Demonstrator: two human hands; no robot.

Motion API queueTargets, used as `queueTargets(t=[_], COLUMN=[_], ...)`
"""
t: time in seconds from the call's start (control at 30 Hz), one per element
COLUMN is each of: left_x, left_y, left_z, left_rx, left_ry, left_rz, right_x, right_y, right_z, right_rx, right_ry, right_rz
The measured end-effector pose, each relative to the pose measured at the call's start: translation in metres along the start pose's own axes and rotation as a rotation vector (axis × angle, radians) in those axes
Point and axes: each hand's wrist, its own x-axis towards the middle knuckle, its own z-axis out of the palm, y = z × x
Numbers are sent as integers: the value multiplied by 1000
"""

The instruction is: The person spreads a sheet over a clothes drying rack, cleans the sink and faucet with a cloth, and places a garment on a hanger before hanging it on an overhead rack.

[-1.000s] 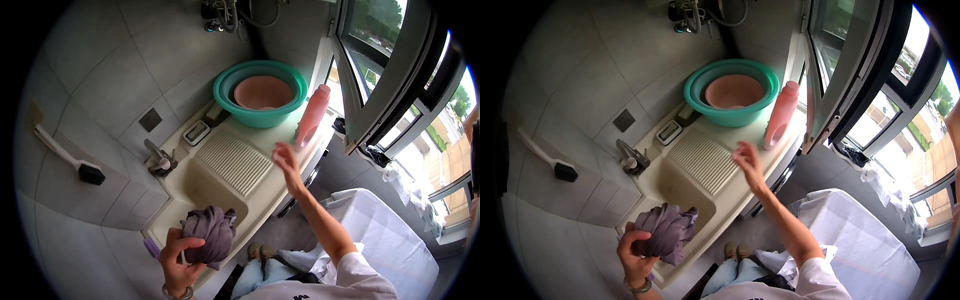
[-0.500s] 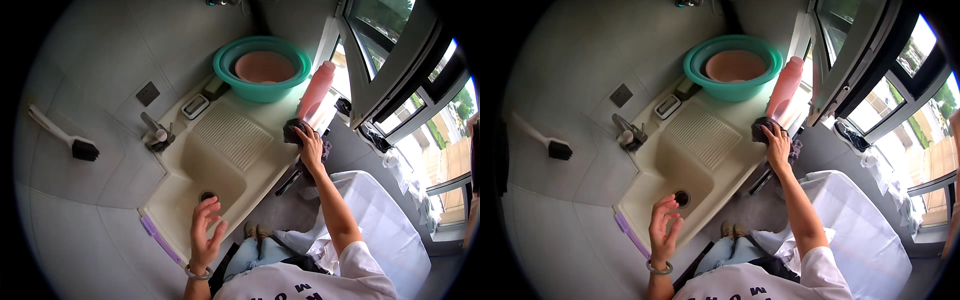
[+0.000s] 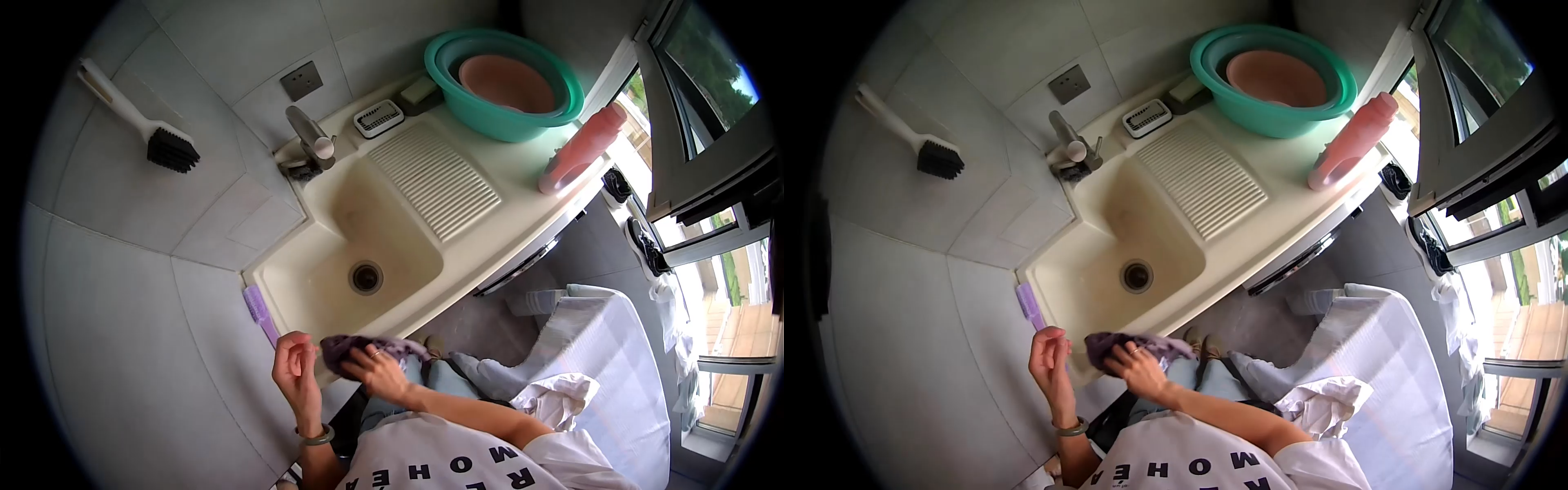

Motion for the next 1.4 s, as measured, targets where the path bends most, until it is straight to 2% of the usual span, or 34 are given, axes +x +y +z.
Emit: queueTargets(t=[0.07,0.13,0.17,0.2,0.27,0.33,0.37,0.4,0.43,0.47,0.5,0.53,0.57,0.6,0.67,0.73,0.8,0.87,0.9,0.93,1.0,1.07,1.13,1.2,1.27,1.3,1.4], left_x=[4,9,7,4,-2,-9,-10,-13,-19,-20,-20,-19,-18,-15,-15,-15,-12,-11,-11,-10,-7,-7,-8,-7,-12,-10,-5], left_y=[-4,-11,-20,-33,-63,-87,-102,-120,-145,-149,-153,-156,-155,-156,-155,-146,-145,-147,-149,-150,-148,-150,-147,-134,-163,-161,-159], left_z=[6,15,12,7,-3,-10,-11,-10,-9,-6,-3,-1,1,-1,0,2,3,3,2,2,2,3,3,4,0,0,1], left_rx=[-15,108,176,173,330,347,608,866,1012,1010,1101,1195,1194,1195,1185,1176,1150,1165,1150,1135,1153,1146,1164,1215,1158,1172,1169], left_ry=[-29,-50,-48,-50,141,141,79,20,34,45,-19,-89,-58,-51,-72,-69,-78,-62,-69,-80,-76,-83,-57,-55,10,5,7], left_rz=[32,185,149,157,186,112,189,267,236,237,253,270,242,249,207,199,210,208,199,191,190,178,177,164,229,229,207], right_x=[14,31,33,38,48,59,70,69,74,83,89,92,96,102,103,118,155,191,202,214,241,274,316,353,384,391,406], right_y=[-20,-2,19,38,78,138,158,208,237,251,255,255,252,250,249,252,249,252,263,269,275,267,252,263,283,293,292], right_z=[9,12,8,-19,-80,-138,-174,-185,-203,-212,-204,-191,-179,-168,-151,-141,-145,-141,-130,-124,-122,-113,-107,-82,-50,-37,-41], right_rx=[219,668,975,1169,1110,789,730,446,121,-203,-200,-372,-544,-450,-272,-100,-35,-209,-258,-250,-26,-22,-64,-98,-254,-483,-441], right_ry=[-118,-279,-147,-128,98,362,503,583,598,606,607,565,522,552,386,210,249,626,522,524,78,128,367,400,345,244,112], right_rz=[-25,116,182,286,522,641,634,556,584,602,591,691,791,734,366,209,223,404,412,407,333,234,184,201,313,239,264])
